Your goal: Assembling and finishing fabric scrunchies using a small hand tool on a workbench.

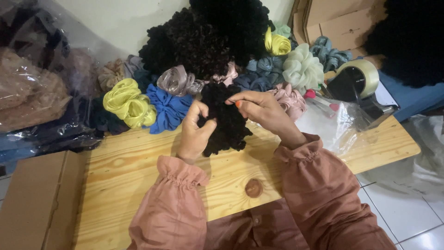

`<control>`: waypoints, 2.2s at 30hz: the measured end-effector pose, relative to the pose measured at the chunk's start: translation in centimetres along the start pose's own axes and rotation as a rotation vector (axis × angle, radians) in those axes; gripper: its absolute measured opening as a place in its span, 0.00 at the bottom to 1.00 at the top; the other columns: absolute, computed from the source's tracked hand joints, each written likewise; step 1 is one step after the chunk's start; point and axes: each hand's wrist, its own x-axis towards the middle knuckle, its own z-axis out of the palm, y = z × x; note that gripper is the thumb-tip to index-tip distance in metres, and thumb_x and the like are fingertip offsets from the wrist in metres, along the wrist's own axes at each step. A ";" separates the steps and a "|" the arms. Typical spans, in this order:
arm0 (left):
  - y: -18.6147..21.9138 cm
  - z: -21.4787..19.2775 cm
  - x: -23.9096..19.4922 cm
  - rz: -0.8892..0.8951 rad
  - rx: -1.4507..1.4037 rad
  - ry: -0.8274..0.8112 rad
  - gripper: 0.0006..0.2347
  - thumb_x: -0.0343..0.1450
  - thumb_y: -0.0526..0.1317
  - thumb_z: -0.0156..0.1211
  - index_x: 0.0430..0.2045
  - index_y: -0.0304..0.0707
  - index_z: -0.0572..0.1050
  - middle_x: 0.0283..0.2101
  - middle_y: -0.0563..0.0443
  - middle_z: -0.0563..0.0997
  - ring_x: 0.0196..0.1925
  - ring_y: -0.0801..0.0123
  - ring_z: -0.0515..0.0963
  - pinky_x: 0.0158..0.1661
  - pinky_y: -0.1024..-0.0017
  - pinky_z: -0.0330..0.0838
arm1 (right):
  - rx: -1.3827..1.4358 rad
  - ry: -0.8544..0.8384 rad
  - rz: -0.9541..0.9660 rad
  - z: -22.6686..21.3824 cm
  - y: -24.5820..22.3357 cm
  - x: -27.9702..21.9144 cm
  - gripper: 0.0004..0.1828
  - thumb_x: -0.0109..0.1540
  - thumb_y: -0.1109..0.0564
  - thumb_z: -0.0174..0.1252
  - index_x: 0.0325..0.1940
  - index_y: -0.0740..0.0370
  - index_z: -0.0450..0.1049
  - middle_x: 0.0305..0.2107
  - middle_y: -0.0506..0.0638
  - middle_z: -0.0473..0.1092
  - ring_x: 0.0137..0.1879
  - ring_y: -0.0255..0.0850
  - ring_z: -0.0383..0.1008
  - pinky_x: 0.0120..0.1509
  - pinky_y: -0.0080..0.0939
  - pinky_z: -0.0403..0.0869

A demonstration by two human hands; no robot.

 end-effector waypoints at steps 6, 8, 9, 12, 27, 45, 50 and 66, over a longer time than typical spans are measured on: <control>4.5 -0.9 0.7 -0.039 -0.253 0.032 0.30 0.64 0.22 0.44 0.64 0.43 0.61 0.52 0.50 0.70 0.53 0.71 0.71 0.58 0.69 0.70 | 0.041 0.018 0.049 0.0 0.6 0.6 0.14 0.67 0.62 0.50 0.53 0.67 0.77 0.18 0.52 0.66 0.19 0.29 0.58 0.20 0.26 0.58; 2.5 -1.4 0.9 -0.075 -0.314 0.079 0.27 0.64 0.24 0.44 0.60 0.43 0.65 0.49 0.50 0.72 0.50 0.71 0.71 0.56 0.71 0.71 | 0.032 -0.005 0.043 0.1 0.3 0.9 0.14 0.66 0.62 0.50 0.53 0.67 0.77 0.18 0.52 0.66 0.18 0.30 0.58 0.20 0.26 0.57; 1.5 -1.6 1.1 -0.118 -0.375 0.119 0.25 0.64 0.25 0.44 0.57 0.42 0.69 0.46 0.50 0.73 0.47 0.71 0.72 0.53 0.72 0.71 | 0.027 -0.020 0.043 0.2 0.1 1.1 0.14 0.66 0.63 0.51 0.53 0.66 0.77 0.18 0.53 0.65 0.18 0.30 0.58 0.20 0.26 0.57; 0.4 -1.5 1.0 -0.181 -0.553 0.217 0.17 0.64 0.32 0.49 0.47 0.40 0.71 0.43 0.50 0.72 0.45 0.70 0.71 0.51 0.72 0.69 | -0.023 -0.119 0.026 1.1 -2.0 2.3 0.14 0.65 0.63 0.51 0.51 0.68 0.77 0.18 0.52 0.67 0.20 0.28 0.59 0.22 0.25 0.57; -1.6 -1.3 1.1 -0.207 -0.296 0.225 0.17 0.61 0.30 0.66 0.37 0.48 0.66 0.32 0.59 0.68 0.33 0.77 0.69 0.34 0.80 0.64 | -0.151 -0.129 0.027 1.0 -0.9 2.5 0.15 0.64 0.63 0.52 0.51 0.65 0.79 0.19 0.51 0.71 0.22 0.30 0.64 0.24 0.27 0.63; 0.1 -1.1 1.0 -0.155 -0.217 0.133 0.13 0.61 0.28 0.58 0.34 0.45 0.68 0.31 0.59 0.68 0.33 0.75 0.67 0.36 0.79 0.64 | -0.211 -0.063 0.041 1.2 -0.9 2.3 0.12 0.64 0.63 0.54 0.46 0.62 0.81 0.16 0.48 0.69 0.20 0.29 0.62 0.23 0.27 0.62; -1.3 -1.0 0.9 -0.190 -0.347 0.223 0.11 0.65 0.31 0.59 0.36 0.47 0.67 0.32 0.59 0.67 0.34 0.76 0.67 0.37 0.79 0.64 | -0.203 -0.099 0.044 0.9 -1.5 2.1 0.12 0.64 0.63 0.55 0.48 0.61 0.81 0.18 0.48 0.69 0.22 0.28 0.63 0.26 0.26 0.63; -0.3 -0.7 0.9 -0.057 -0.186 0.253 0.10 0.69 0.32 0.61 0.38 0.46 0.68 0.31 0.59 0.68 0.33 0.77 0.69 0.36 0.78 0.67 | -0.335 -0.245 -0.174 1.2 -1.9 2.0 0.11 0.61 0.66 0.62 0.47 0.63 0.83 0.34 0.56 0.79 0.40 0.43 0.80 0.47 0.42 0.77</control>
